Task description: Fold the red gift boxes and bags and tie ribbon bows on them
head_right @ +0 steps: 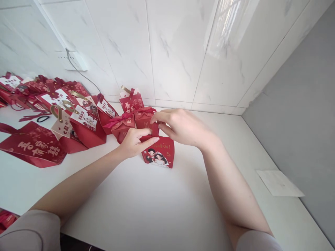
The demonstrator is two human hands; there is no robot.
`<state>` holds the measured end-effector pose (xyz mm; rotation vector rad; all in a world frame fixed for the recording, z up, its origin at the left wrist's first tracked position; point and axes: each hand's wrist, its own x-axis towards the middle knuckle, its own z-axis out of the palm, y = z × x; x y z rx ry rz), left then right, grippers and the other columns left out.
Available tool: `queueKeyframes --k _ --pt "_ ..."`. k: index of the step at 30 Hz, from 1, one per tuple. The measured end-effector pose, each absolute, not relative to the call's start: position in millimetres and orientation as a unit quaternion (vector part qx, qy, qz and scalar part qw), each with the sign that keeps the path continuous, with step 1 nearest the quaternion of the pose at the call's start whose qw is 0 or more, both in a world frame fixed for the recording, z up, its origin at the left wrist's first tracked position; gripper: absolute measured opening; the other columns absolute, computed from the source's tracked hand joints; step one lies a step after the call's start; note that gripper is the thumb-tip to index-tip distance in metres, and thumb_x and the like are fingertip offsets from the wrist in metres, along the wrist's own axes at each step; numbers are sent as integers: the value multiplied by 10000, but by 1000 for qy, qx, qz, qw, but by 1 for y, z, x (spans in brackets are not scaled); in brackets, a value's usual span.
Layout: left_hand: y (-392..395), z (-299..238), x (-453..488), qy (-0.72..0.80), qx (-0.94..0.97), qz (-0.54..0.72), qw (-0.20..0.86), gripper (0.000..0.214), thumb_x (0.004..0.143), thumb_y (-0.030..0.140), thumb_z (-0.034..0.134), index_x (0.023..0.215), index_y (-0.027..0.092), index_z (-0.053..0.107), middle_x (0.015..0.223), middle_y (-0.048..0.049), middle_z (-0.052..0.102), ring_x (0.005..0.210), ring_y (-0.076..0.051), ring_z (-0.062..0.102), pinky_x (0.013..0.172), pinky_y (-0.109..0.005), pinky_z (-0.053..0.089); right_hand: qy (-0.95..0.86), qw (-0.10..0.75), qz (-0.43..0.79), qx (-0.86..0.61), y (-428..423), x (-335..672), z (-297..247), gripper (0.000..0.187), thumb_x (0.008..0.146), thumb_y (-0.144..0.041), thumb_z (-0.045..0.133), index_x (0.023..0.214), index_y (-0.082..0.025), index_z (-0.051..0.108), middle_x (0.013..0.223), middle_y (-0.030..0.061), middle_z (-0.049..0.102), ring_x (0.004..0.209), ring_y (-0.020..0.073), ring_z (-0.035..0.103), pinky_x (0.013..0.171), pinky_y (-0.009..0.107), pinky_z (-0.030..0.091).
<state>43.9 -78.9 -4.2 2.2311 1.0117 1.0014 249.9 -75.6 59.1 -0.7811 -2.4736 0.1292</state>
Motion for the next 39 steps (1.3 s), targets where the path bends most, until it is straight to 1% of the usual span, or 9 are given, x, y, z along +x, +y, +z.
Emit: queueKeyframes --k 7,12,16,22,28,31,35,37,39 --pt "-76 -4 41 347 833 351 249 396 876 359 524 569 163 367 543 53 281 515 -70 270 483 -230 235 -915 265 41 -303 -75 251 59 222 886 -159 473 1001 -227 650 911 48 686 765 198 611 637 285 403" --pt "-78 -1 40 351 843 318 255 237 838 351 577 704 164 518 591 52 419 523 -72 337 493 -215 278 -911 264 44 -313 -74 253 60 225 884 -171 476 1009 -225 656 891 48 692 762 200 616 636 286 405" --pt "-78 -1 42 360 836 335 243 224 856 349 555 751 152 573 628 38 495 561 -79 411 536 -204 331 -908 263 47 -322 -74 254 60 222 882 -179 484 1009 -225 660 875 47 697 765 204 624 636 287 409" --pt "-77 -3 41 367 849 331 189 260 860 362 556 705 156 590 580 37 493 541 -83 407 530 -210 331 -913 262 52 -308 -74 254 59 234 884 -169 471 1021 -220 655 923 47 704 759 193 630 635 283 420" --pt "-78 3 38 333 883 303 135 352 868 358 546 578 166 492 513 37 416 542 -101 392 559 -233 339 -923 247 73 -285 -75 254 57 279 871 -116 454 1048 -232 636 1001 29 701 794 183 643 670 285 448" --pt "-78 5 36 339 876 284 193 346 863 379 551 595 161 523 548 25 486 553 -101 438 549 -230 352 -919 246 92 -293 -78 253 60 298 866 -119 453 1085 -241 615 1014 26 702 816 191 650 687 293 459" --pt "-79 6 38 366 823 299 317 229 840 374 584 832 154 649 773 -7 660 698 -125 592 627 -216 445 -904 211 171 -331 -83 255 66 369 845 -188 513 1207 -262 518 1026 13 701 838 190 650 694 289 473" --pt "-80 6 40 373 808 312 333 218 822 350 605 907 158 664 883 -19 693 809 -149 629 719 -229 479 -894 187 206 -350 -83 256 67 331 837 -258 553 1167 -251 528 1015 15 696 834 185 644 681 282 470" --pt "-81 7 41 386 803 318 324 211 806 345 619 895 162 673 900 -18 703 834 -158 639 755 -241 487 -892 166 215 -361 -81 255 66 217 833 -324 569 1025 -224 584 963 26 690 809 181 629 648 273 451"
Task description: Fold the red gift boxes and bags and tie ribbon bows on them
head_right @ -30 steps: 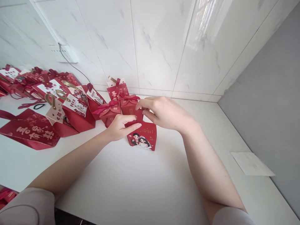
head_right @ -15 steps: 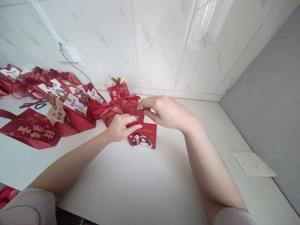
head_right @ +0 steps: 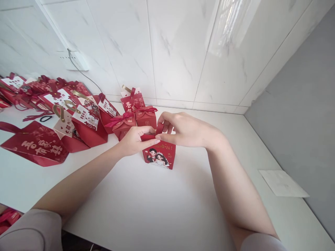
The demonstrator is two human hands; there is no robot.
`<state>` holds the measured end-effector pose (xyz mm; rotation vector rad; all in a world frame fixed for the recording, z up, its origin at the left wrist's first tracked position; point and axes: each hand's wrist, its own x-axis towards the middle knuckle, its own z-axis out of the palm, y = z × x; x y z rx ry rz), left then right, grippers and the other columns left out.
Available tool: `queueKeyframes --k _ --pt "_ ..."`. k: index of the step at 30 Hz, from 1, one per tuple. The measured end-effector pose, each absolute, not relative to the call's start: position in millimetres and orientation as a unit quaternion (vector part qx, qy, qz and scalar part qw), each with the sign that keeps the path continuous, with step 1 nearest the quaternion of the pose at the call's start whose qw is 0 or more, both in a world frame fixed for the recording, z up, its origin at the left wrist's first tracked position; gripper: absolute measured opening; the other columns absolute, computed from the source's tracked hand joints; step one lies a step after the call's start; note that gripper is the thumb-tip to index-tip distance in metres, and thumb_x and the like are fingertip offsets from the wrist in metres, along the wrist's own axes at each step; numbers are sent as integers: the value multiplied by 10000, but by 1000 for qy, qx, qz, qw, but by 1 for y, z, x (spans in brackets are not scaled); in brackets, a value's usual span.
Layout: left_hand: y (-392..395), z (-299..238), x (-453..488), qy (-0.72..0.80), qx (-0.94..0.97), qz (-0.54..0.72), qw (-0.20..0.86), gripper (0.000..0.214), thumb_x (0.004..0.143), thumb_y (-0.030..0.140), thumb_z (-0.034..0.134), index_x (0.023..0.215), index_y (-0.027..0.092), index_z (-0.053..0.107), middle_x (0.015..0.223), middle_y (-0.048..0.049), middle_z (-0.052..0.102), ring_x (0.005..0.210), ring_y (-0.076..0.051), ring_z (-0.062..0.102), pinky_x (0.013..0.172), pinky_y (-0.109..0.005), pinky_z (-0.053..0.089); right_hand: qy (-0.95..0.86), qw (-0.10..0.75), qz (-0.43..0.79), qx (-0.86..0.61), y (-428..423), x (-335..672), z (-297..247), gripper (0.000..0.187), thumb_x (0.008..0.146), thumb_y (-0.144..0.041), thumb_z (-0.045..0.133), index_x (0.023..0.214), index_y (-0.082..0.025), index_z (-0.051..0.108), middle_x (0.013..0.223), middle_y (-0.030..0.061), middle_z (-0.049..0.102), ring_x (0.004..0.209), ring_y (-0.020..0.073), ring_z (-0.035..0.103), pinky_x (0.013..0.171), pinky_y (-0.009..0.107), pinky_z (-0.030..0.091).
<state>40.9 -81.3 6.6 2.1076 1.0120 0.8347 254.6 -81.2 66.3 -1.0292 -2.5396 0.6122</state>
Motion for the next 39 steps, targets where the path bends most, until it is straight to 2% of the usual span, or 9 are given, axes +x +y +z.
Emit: queueKeyframes --k 3,5,14,20,23,26,28,34,39 --pt "-81 7 40 402 806 310 304 218 788 366 637 842 162 691 844 -13 711 786 -159 642 729 -251 488 -902 142 195 -359 -77 250 61 145 829 -340 565 815 -199 597 827 19 664 695 156 580 557 257 387" --pt "-80 7 39 407 808 304 297 228 779 373 647 825 157 705 807 -17 714 754 -161 643 704 -255 486 -909 136 180 -350 -75 247 57 124 828 -304 557 766 -199 581 746 0 636 611 134 531 514 251 337" --pt "-78 5 39 398 819 316 266 229 779 358 649 754 134 694 724 -19 695 661 -132 601 646 -238 463 -930 150 84 -324 -76 240 54 150 837 -230 531 691 -191 540 632 -5 576 530 125 442 531 275 283" --pt "-77 4 38 393 826 317 250 231 784 357 644 739 134 678 696 -2 669 646 -120 583 641 -229 450 -928 144 121 -322 -74 241 53 202 877 -249 489 695 -189 555 607 -14 561 505 114 416 512 270 280" --pt "-77 9 34 397 833 280 264 208 791 347 634 826 151 695 785 -13 701 716 -146 629 674 -240 476 -910 168 166 -341 -73 244 53 226 902 -312 481 740 -194 585 621 -15 579 519 116 455 500 258 295" --pt "-78 15 31 377 838 273 284 258 774 297 654 1004 180 670 969 -27 715 877 -176 660 783 -263 507 -898 211 189 -338 -75 245 56 136 882 -319 536 934 -211 601 732 -7 644 604 132 545 532 247 352" --pt "-80 19 30 361 843 299 266 289 768 269 667 1047 195 652 1020 -24 709 927 -169 657 817 -258 507 -893 237 190 -333 -77 246 58 170 874 -303 554 1020 -220 578 771 -5 665 640 140 576 562 247 385" --pt "-86 24 28 381 864 309 115 144 818 275 629 907 241 736 880 -5 739 781 -144 643 664 -241 469 -890 261 169 -335 -79 247 60 151 857 -269 570 994 -215 601 810 21 693 717 172 631 635 274 451" --pt "-84 24 25 391 867 284 124 185 832 290 611 948 255 752 884 -17 740 716 -139 640 614 -248 447 -890 280 167 -320 -77 247 58 116 858 -248 556 926 -205 640 872 37 705 795 188 653 687 292 480"
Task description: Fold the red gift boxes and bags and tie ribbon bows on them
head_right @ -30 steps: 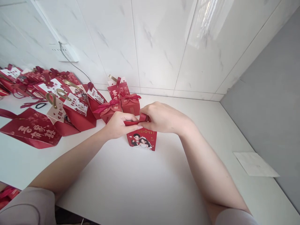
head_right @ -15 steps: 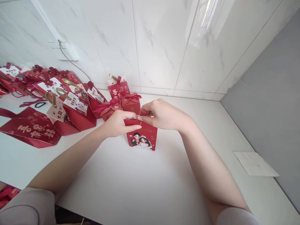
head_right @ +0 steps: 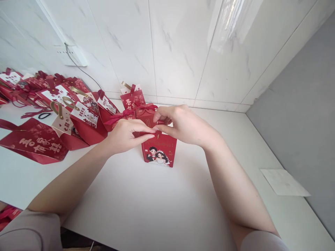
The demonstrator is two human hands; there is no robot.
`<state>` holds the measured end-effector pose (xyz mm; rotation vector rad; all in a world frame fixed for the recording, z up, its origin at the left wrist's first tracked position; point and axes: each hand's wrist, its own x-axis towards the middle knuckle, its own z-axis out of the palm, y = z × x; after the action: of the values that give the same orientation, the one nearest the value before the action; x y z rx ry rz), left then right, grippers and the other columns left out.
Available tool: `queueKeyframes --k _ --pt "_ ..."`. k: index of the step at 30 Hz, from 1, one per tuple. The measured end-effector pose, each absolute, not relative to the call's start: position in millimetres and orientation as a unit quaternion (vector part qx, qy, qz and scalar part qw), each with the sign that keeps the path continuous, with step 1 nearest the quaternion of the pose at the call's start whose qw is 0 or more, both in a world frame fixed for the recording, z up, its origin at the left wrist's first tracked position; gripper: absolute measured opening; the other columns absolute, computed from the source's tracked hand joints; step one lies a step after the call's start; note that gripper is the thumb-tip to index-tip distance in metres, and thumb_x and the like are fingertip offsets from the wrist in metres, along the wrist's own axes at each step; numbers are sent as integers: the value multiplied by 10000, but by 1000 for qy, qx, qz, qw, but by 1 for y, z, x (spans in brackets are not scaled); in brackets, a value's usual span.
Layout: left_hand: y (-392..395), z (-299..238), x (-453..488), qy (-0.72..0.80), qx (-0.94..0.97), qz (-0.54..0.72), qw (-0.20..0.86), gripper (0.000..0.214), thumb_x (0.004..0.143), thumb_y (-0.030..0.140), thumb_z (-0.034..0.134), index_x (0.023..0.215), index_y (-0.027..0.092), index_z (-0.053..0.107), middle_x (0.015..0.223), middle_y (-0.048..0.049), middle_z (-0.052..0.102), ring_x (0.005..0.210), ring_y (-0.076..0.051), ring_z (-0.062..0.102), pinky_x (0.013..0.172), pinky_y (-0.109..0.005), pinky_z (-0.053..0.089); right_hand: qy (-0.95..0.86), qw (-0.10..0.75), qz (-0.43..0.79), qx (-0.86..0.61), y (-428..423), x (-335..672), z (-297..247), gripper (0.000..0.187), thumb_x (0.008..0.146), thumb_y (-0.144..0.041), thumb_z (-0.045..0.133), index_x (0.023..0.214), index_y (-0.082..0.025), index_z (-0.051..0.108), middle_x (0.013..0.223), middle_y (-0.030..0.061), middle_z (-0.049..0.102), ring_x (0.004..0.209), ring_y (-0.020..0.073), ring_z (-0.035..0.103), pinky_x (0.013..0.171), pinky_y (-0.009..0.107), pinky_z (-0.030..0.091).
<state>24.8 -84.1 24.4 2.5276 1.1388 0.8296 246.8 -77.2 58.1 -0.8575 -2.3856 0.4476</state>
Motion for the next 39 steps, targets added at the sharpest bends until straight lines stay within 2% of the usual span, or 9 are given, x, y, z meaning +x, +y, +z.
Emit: queueKeyframes --k 7,11,14,17,26,29,32,35,39 --pt "-83 27 23 405 858 268 168 192 825 318 615 940 254 754 914 -13 745 755 -152 655 678 -259 475 -888 270 187 -322 -81 246 62 128 870 -281 557 953 -217 631 879 33 708 805 191 662 680 293 486" --pt "-84 31 23 407 859 255 178 194 825 326 608 933 247 748 906 -7 747 767 -155 655 664 -247 472 -892 213 197 -347 -82 253 64 236 859 -367 577 1051 -233 601 865 31 701 748 184 644 601 270 464" --pt "-85 30 25 409 856 260 179 178 814 338 619 887 230 740 887 -4 742 745 -146 647 627 -234 453 -901 144 184 -365 -81 259 63 164 866 -371 554 905 -238 642 734 7 667 586 148 576 507 250 406" --pt "-86 26 28 409 850 274 189 188 798 371 637 868 217 718 857 8 729 712 -130 629 601 -223 430 -904 102 182 -373 -81 260 62 231 893 -339 492 750 -231 638 607 -18 579 467 114 451 439 245 332" --pt "-83 22 30 382 874 246 172 282 854 416 566 744 170 650 706 -10 650 663 -137 574 601 -248 404 -901 82 198 -377 -85 260 64 360 938 -372 430 664 -220 606 553 -16 513 419 99 379 383 241 283" --pt "-81 27 27 342 889 252 172 183 866 324 554 908 190 672 1033 -59 679 987 -199 603 794 -284 469 -906 63 251 -334 -89 265 71 395 968 -409 378 740 -241 654 644 -4 612 508 124 516 446 242 389" --pt "-80 30 25 366 858 324 160 314 893 226 482 1186 226 597 1328 -67 552 1253 -219 474 1031 -360 392 -907 65 316 -271 -93 268 79 349 973 -410 380 917 -271 695 858 9 697 722 160 630 594 252 480" --pt "-86 30 25 422 799 362 228 390 930 288 418 1299 205 515 1339 -93 547 1241 -229 501 1026 -376 410 -891 68 363 -265 -95 269 82 330 959 -419 411 997 -261 698 924 18 697 784 170 632 655 264 484" --pt "-97 29 27 462 785 263 318 710 820 406 590 1448 213 320 1354 -116 530 1203 -278 535 946 -371 460 -872 43 374 -312 -94 268 80 346 913 -487 455 977 -248 698 799 0 655 679 159 580 601 269 436"
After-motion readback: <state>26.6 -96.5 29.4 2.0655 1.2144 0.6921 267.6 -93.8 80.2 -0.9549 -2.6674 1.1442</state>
